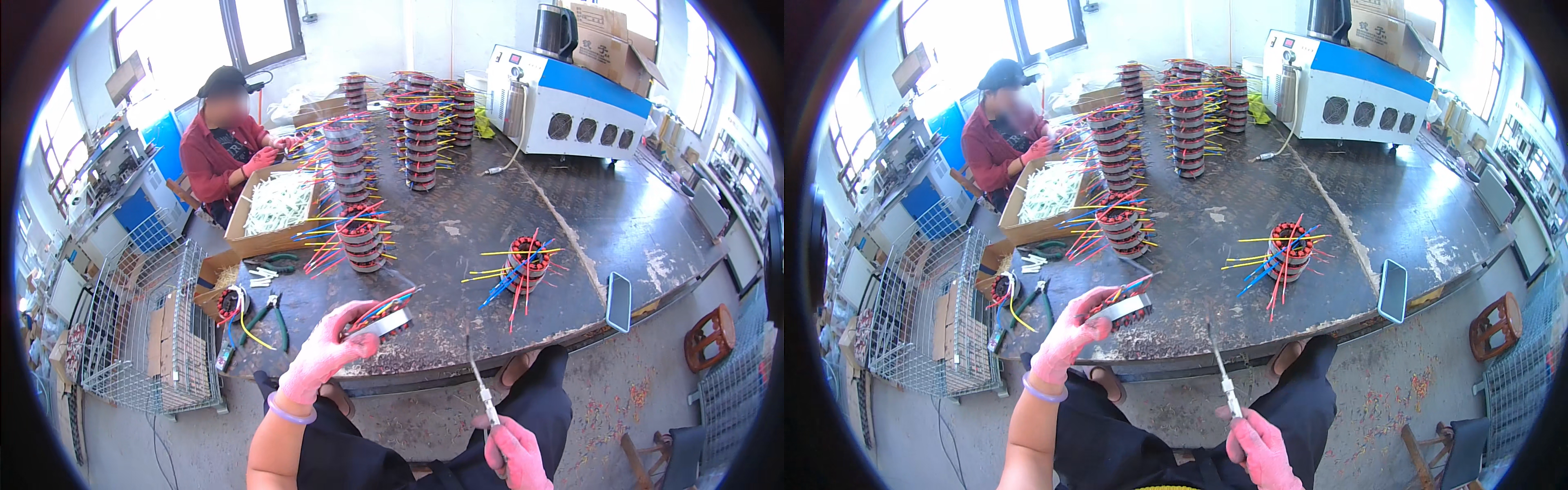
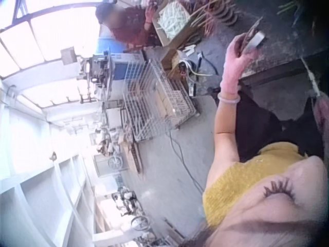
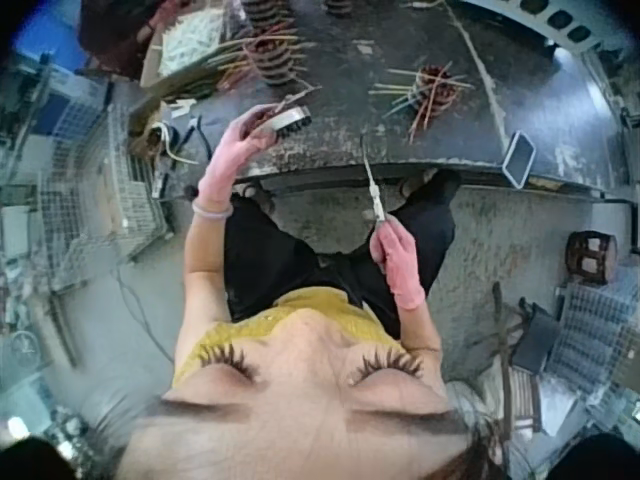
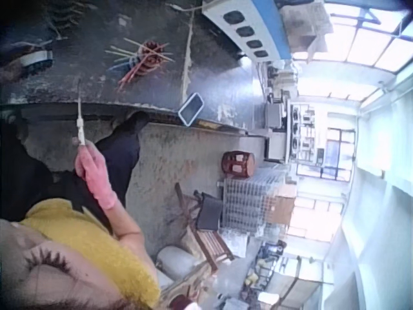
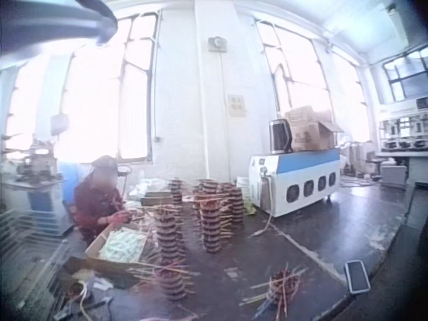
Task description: The person solders and manages wires on motor stators. They use a soldering iron to connect colorful wires to the stator ring, then place the finished components into stacks on a workbench.
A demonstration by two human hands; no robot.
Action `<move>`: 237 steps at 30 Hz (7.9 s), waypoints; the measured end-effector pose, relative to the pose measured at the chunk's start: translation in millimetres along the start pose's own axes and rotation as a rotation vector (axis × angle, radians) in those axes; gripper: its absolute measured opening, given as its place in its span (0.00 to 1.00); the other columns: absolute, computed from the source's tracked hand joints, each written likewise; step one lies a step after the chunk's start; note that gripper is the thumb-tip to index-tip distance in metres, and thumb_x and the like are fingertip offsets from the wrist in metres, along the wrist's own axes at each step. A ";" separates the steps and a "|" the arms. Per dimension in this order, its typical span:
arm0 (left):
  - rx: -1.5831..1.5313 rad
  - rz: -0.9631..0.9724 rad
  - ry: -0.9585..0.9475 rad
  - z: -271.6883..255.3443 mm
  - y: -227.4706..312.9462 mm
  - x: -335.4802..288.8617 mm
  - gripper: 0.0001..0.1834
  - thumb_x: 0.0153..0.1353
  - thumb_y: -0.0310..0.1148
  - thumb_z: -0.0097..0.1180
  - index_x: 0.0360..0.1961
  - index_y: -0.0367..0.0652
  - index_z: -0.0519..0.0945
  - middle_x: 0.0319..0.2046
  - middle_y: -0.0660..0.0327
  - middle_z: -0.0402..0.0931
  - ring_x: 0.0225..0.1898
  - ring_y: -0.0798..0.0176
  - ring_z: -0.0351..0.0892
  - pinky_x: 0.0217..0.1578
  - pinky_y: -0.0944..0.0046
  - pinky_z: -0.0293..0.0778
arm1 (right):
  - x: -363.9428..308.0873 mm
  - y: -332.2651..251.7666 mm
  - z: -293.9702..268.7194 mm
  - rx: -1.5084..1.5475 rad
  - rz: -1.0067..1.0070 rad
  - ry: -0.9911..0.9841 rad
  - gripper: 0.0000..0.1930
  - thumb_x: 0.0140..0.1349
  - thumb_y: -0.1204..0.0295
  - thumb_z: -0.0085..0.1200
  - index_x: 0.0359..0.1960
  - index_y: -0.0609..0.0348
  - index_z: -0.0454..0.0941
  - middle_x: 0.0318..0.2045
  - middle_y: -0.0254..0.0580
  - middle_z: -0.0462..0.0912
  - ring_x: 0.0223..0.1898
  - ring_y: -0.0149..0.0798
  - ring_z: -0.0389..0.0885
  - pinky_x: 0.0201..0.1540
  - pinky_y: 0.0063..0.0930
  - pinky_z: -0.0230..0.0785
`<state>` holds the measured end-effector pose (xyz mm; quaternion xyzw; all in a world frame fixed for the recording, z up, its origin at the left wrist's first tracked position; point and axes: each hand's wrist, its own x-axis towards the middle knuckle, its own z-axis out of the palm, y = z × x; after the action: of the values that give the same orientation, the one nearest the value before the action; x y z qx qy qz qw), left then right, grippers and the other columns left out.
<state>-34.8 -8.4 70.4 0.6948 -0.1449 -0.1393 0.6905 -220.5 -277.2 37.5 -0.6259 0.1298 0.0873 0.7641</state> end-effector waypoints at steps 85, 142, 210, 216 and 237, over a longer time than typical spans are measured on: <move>0.676 0.403 0.242 -10.4 -52.7 15.1 0.48 0.30 0.41 0.82 0.55 0.38 0.74 0.52 0.52 0.74 0.53 0.50 0.77 0.55 0.55 0.73 | 9.3 2.5 35.2 0.155 0.208 -0.183 0.21 0.75 0.65 0.44 0.62 0.67 0.69 0.21 0.27 0.67 0.23 0.21 0.63 0.27 0.17 0.54; 0.818 0.435 0.273 -8.8 -49.8 15.0 0.47 0.29 0.41 0.82 0.55 0.40 0.74 0.51 0.53 0.75 0.54 0.49 0.76 0.55 0.53 0.72 | 12.2 2.4 36.0 0.143 0.201 -0.186 0.22 0.75 0.63 0.43 0.62 0.67 0.70 0.20 0.29 0.68 0.22 0.23 0.63 0.27 0.20 0.56; 0.835 0.422 0.277 -10.3 -50.6 14.7 0.47 0.28 0.42 0.82 0.54 0.40 0.74 0.51 0.54 0.75 0.54 0.48 0.75 0.55 0.52 0.71 | 13.8 9.2 35.6 0.188 0.207 -0.190 0.21 0.75 0.65 0.44 0.62 0.68 0.69 0.22 0.28 0.66 0.24 0.23 0.63 0.28 0.19 0.55; 0.826 0.401 0.284 -8.6 -49.8 14.8 0.47 0.28 0.43 0.82 0.54 0.40 0.74 0.51 0.54 0.75 0.55 0.49 0.75 0.55 0.53 0.71 | 12.6 7.4 36.8 0.193 0.201 -0.174 0.21 0.75 0.64 0.44 0.61 0.68 0.70 0.21 0.29 0.67 0.23 0.23 0.63 0.28 0.19 0.56; 0.829 0.415 0.279 -9.1 -49.6 15.5 0.47 0.29 0.42 0.82 0.54 0.39 0.74 0.51 0.53 0.74 0.54 0.49 0.76 0.55 0.53 0.73 | 13.5 13.4 35.9 0.213 0.186 -0.185 0.20 0.75 0.66 0.44 0.61 0.68 0.70 0.22 0.29 0.68 0.24 0.23 0.64 0.28 0.19 0.57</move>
<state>-16.5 -5.9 21.0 0.8801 -0.2296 0.1653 0.3814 -208.4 -239.7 27.3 -0.5158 0.1248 0.2007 0.8235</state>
